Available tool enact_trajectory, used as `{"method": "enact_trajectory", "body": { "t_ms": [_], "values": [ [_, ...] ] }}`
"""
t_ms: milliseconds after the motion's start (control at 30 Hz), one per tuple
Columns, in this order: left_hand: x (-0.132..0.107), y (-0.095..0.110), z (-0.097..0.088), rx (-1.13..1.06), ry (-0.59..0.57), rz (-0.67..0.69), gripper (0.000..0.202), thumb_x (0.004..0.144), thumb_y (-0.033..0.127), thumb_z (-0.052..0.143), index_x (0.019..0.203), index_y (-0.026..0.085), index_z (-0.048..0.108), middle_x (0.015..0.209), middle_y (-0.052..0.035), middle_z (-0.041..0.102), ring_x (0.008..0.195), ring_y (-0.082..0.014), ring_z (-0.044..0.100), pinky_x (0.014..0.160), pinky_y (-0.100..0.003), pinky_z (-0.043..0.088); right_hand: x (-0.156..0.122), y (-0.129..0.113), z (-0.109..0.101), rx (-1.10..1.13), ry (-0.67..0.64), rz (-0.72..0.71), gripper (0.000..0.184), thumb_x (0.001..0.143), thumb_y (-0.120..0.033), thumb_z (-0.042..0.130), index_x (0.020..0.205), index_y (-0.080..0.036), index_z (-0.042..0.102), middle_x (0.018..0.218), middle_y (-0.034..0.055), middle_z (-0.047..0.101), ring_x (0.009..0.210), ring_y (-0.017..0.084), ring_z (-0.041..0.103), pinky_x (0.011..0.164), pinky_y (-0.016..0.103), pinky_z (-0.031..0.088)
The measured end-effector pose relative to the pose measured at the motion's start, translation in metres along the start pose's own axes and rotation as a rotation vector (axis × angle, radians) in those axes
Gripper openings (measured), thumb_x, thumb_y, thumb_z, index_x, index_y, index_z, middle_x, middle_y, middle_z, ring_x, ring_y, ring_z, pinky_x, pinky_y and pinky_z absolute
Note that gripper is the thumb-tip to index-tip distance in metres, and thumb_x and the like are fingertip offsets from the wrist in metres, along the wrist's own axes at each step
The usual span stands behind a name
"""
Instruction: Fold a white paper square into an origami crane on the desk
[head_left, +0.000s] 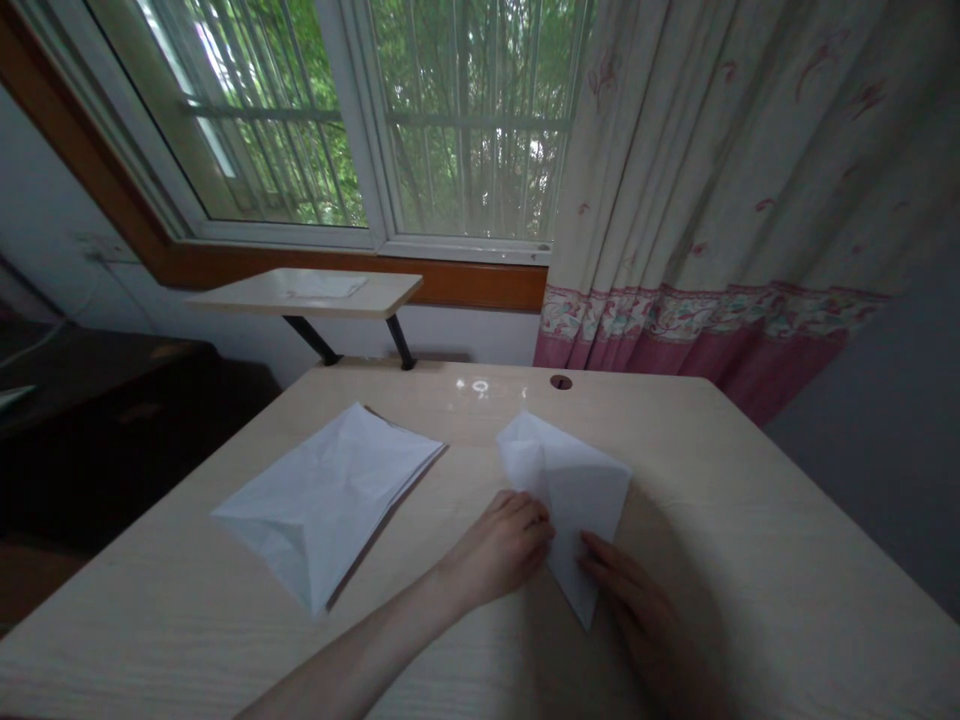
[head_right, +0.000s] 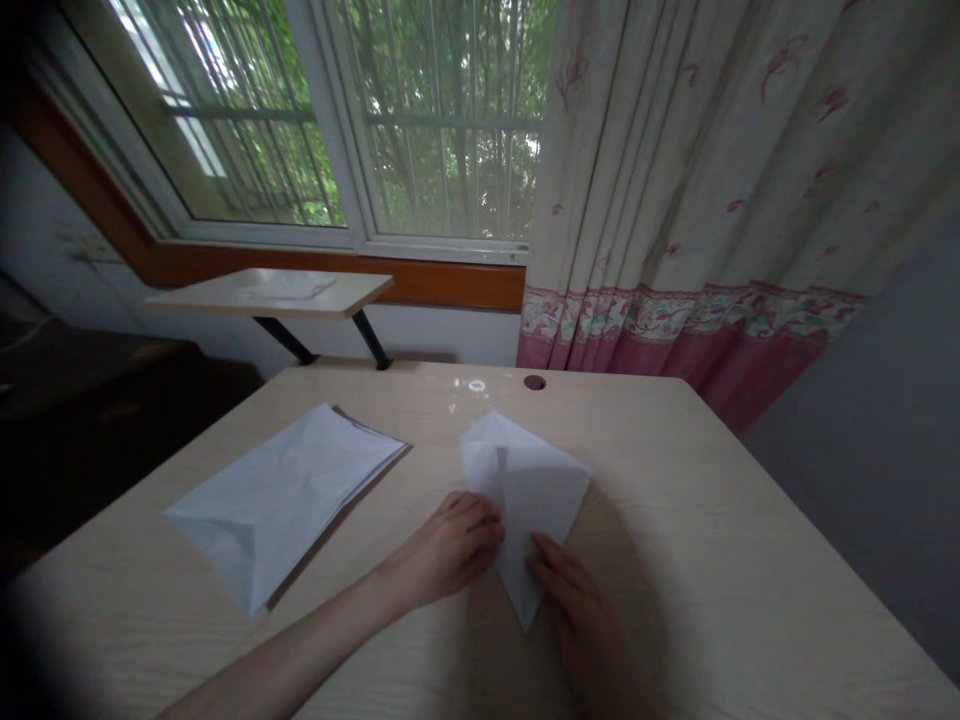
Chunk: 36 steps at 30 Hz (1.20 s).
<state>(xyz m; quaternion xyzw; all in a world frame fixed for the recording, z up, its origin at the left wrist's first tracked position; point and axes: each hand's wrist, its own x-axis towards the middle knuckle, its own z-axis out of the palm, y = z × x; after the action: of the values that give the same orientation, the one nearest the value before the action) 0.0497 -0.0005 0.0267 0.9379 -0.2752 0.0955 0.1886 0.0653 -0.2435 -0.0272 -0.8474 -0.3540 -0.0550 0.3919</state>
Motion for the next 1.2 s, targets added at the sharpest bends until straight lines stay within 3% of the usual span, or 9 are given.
{"method": "enact_trajectory", "body": {
  "t_ms": [133, 333, 533, 767, 1067, 1200],
  "values": [
    [0.001, 0.004, 0.006, -0.088, -0.030, 0.007, 0.013, 0.090, 0.012, 0.050, 0.100, 0.017, 0.057, 0.103, -0.0067, 0.059, 0.099, -0.0199, 0.053, 0.087, -0.030, 0.045, -0.004, 0.006, 0.006, -0.204, 0.089, -0.035, 0.043, 0.088, -0.016, 0.039, 0.122, -0.028, 0.061, 0.131, 0.0033, 0.056, 0.121, 0.021, 0.053, 0.099, 0.044, 0.047],
    [0.003, 0.009, 0.007, -0.128, -0.067, -0.034, 0.021, 0.082, 0.019, 0.065, 0.101, 0.017, 0.054, 0.107, -0.0072, 0.056, 0.104, -0.0238, 0.050, 0.092, -0.034, 0.045, -0.004, 0.008, 0.006, -0.461, 0.095, -0.065, 0.042, 0.090, -0.018, 0.038, 0.126, -0.023, 0.058, 0.132, 0.0042, 0.055, 0.122, 0.023, 0.051, 0.100, 0.048, 0.044],
    [0.004, 0.018, 0.004, -0.121, -0.087, -0.077, 0.032, 0.076, 0.033, 0.073, 0.095, 0.016, 0.054, 0.107, -0.0082, 0.055, 0.105, -0.0250, 0.048, 0.092, -0.036, 0.043, -0.002, 0.003, 0.003, -0.479, 0.057, -0.066, 0.044, 0.088, -0.016, 0.038, 0.128, -0.022, 0.057, 0.135, 0.0042, 0.053, 0.125, 0.023, 0.048, 0.102, 0.046, 0.043],
    [0.006, 0.030, 0.009, -0.120, -0.073, -0.229, 0.048, 0.061, 0.046, 0.079, 0.091, 0.016, 0.056, 0.106, -0.0085, 0.053, 0.101, -0.0272, 0.047, 0.090, -0.040, 0.043, -0.004, 0.004, 0.003, -0.495, 0.046, -0.057, 0.043, 0.089, -0.017, 0.038, 0.128, -0.022, 0.056, 0.135, 0.0042, 0.052, 0.124, 0.024, 0.049, 0.101, 0.047, 0.042],
    [0.007, 0.032, 0.015, -0.120, -0.050, -0.253, 0.060, 0.051, 0.053, 0.081, 0.091, 0.015, 0.058, 0.105, -0.0095, 0.052, 0.099, -0.0287, 0.047, 0.088, -0.041, 0.043, -0.003, 0.006, 0.003, -0.429, 0.081, -0.049, 0.042, 0.089, -0.018, 0.039, 0.125, -0.025, 0.059, 0.132, 0.0032, 0.056, 0.122, 0.022, 0.050, 0.101, 0.045, 0.043],
    [0.006, 0.030, 0.015, -0.126, -0.057, -0.232, 0.060, 0.053, 0.054, 0.081, 0.092, 0.016, 0.057, 0.106, -0.0093, 0.052, 0.100, -0.0287, 0.047, 0.088, -0.042, 0.043, -0.003, 0.006, 0.002, -0.423, 0.056, -0.032, 0.042, 0.088, -0.017, 0.040, 0.126, -0.025, 0.058, 0.134, 0.0030, 0.054, 0.124, 0.023, 0.049, 0.101, 0.046, 0.043]
  ]
}}
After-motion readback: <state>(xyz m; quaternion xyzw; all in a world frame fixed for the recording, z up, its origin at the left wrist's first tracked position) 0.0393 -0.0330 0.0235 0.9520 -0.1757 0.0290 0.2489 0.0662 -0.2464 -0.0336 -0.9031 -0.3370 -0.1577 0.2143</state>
